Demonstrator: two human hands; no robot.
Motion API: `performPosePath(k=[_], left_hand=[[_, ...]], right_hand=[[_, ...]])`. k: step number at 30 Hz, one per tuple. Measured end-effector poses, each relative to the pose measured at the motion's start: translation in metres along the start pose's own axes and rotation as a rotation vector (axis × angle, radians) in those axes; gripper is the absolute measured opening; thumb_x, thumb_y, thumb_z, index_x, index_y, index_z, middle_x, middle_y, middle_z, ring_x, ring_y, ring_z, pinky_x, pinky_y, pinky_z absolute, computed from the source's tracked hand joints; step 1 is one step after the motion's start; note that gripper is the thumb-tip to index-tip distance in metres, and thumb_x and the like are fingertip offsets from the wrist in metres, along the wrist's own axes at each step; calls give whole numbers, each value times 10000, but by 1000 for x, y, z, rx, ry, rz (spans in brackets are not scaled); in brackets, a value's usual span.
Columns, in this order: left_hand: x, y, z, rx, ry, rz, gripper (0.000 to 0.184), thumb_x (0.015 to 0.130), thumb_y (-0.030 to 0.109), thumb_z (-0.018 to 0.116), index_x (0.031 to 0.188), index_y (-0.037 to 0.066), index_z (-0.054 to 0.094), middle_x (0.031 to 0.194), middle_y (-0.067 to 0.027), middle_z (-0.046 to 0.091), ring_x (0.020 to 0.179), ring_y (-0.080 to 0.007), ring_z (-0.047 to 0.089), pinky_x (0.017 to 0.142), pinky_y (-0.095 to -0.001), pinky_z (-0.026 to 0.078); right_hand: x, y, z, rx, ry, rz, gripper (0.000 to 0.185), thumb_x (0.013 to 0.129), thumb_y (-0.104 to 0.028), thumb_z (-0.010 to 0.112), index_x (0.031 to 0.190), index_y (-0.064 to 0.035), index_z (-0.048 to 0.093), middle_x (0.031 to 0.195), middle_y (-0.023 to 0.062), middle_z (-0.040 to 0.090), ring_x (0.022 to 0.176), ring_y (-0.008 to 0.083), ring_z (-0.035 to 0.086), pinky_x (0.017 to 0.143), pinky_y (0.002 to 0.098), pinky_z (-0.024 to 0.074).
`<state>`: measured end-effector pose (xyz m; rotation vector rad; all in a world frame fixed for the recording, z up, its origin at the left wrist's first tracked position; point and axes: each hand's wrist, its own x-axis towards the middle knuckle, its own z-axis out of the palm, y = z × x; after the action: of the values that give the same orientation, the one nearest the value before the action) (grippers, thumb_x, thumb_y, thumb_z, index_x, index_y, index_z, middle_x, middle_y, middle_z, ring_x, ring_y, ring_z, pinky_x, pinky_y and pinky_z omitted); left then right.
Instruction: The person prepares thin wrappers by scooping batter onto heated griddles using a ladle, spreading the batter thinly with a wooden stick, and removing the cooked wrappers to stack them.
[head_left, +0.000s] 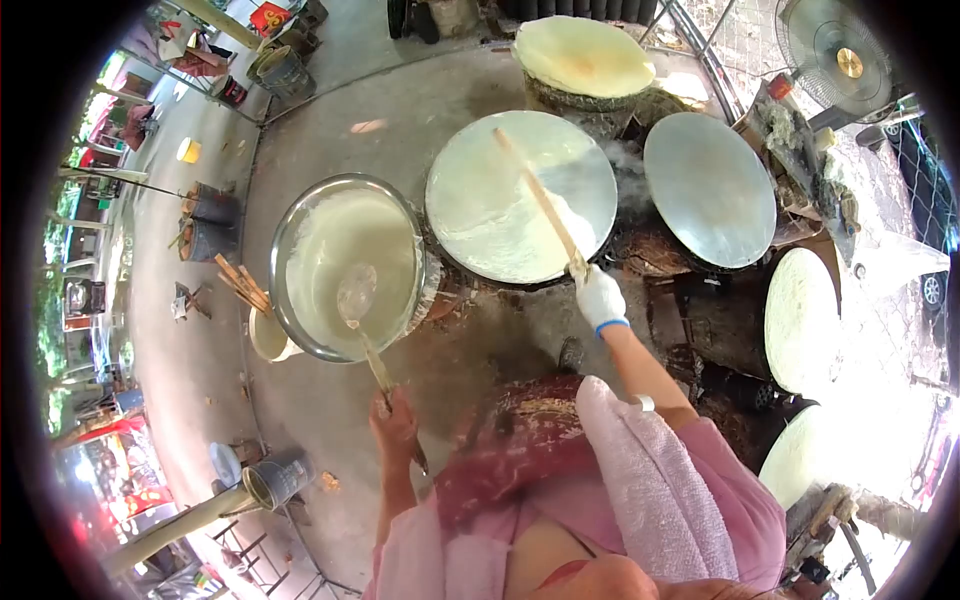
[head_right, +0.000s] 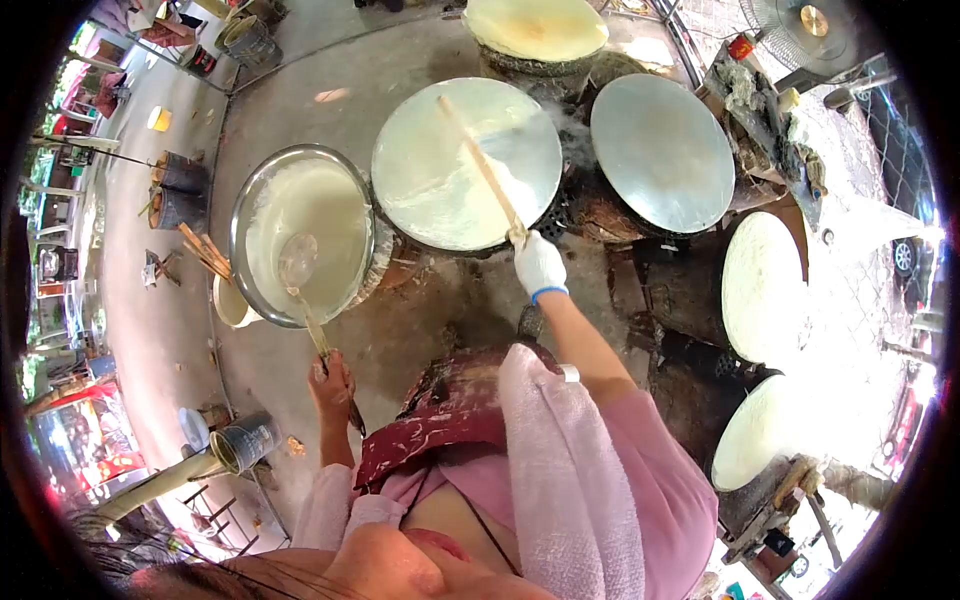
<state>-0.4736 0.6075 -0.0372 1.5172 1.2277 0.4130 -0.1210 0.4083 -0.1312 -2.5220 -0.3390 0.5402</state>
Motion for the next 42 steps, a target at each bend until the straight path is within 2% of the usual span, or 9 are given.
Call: performPosePath(k=[6,12,20,21,30,35,37,39,42], left_hand=[[-48,44,50,-182,74,-148,173,970,202,600,891,64,533,599,7,467,409,-85,416,356,-236,300],[-69,54,76,-132,167,-169,167,965,196,601,923,39,561,576,0,465,389,-94,404,351,-242,297],[-66,62,94,-127,68,-157,140,969,168,579,921,38,557,599,2,460,442,-72,409,382,-225,320],[-66,61,96,-122,72,-148,152,971,178,576,917,37,556,575,-4,450,410,-87,397,364,-234,306],[-74,25,83,8,217,-151,136,983,179,552,931,55,533,554,-2,434,376,-95,387,327,-235,277],[-67,52,102,-85,158,-173,136,981,186,559,929,63,530,552,8,423,377,-88,376,330,-236,274],[-61,61,112,-58,130,-147,137,979,185,562,925,64,526,552,10,421,380,-86,374,336,-239,278],[-56,75,126,29,92,-108,140,977,183,563,919,63,519,552,10,421,384,-86,377,344,-245,286],[-24,58,133,274,25,88,147,976,184,559,907,62,513,564,6,427,406,-85,390,366,-249,291]], right_hand=[[-29,20,-24,-113,-348,-238,460,976,-453,439,994,-25,609,809,256,665,822,440,657,751,530,508],[53,62,-58,-141,70,-192,431,994,-398,445,847,-20,590,726,239,656,702,437,653,636,533,521],[13,91,-67,-150,-301,-236,572,996,-392,426,1453,-53,375,844,227,675,744,376,678,655,467,539],[30,102,-61,-97,-180,-169,625,955,-478,501,1483,-177,356,846,245,676,778,410,672,670,513,522],[215,-19,-82,-222,127,-189,644,909,-432,549,1420,-75,387,919,202,691,817,374,690,685,491,544],[94,-6,-94,309,-75,-371,555,860,-394,655,1327,-105,571,948,147,718,877,352,678,784,424,533],[58,41,-80,800,90,-336,458,914,-271,658,1341,-130,572,823,56,708,729,198,671,677,338,537],[15,92,-64,1044,-100,284,413,944,-283,647,1330,-147,595,771,-35,648,632,61,576,565,233,471],[-2,98,-58,1115,-437,320,381,944,-293,652,1288,-130,638,726,-57,594,583,33,508,531,206,432]])
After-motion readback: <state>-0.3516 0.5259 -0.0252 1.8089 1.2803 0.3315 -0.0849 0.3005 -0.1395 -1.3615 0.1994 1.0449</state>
